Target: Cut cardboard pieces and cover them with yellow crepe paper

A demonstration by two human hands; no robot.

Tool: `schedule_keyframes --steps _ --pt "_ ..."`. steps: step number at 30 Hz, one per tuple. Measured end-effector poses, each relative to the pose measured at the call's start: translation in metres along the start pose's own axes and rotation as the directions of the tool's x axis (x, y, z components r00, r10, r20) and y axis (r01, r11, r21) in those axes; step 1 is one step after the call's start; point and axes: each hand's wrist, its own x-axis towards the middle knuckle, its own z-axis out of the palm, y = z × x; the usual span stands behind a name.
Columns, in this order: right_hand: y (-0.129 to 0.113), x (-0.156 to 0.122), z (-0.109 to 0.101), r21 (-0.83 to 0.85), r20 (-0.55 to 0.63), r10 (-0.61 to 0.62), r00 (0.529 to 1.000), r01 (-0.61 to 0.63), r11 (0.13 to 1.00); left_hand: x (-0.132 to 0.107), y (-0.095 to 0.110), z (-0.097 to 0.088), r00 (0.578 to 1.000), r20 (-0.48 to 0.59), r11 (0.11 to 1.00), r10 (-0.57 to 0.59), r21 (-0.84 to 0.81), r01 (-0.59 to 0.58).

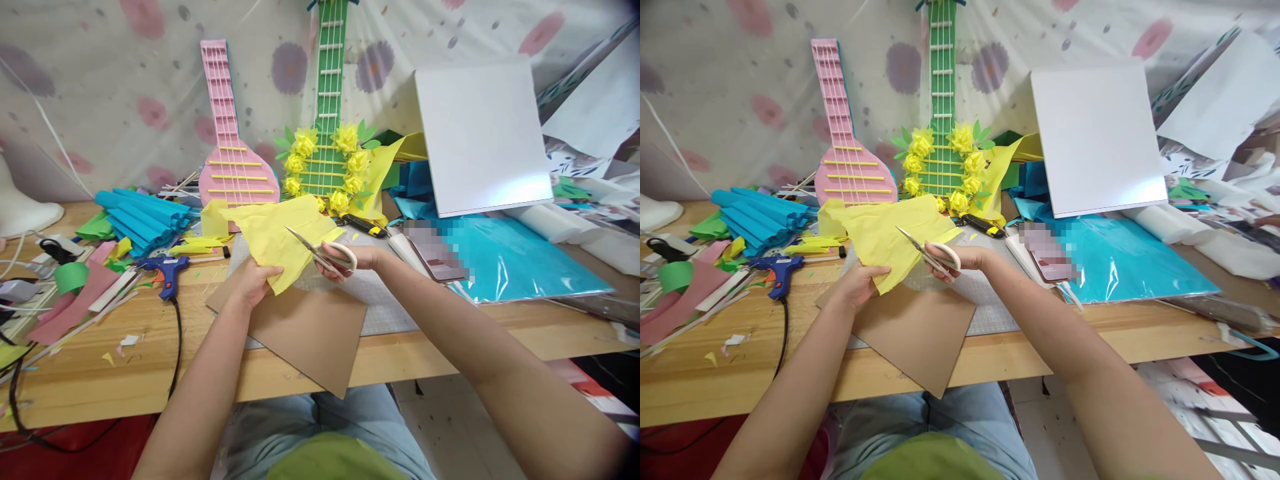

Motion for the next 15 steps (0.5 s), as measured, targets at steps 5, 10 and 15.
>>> schedule_keyframes --steps 5,10,15 --pt "0.0028 -0.0020 -0.0004 0.008 -0.066 -0.018 0.998 0.018 1.000 -0.0008 0.0024 -0.0021 1.000 0.000 1.000 -0.010 -0.007 0.010" --pt "0.0059 -0.0056 -0.0021 0.006 -0.080 -0.027 0.996 0.028 1.000 0.0022 0.0049 -0.0039 1.000 -0.008 0.999 0.020 -0.034 -0.020" --pt "0.0097 -0.0093 -0.0090 0.024 0.087 0.035 0.996 -0.037 0.999 0.0059 0.0100 -0.0044 0.961 -0.261 0.996 0.093 0.020 -0.091"
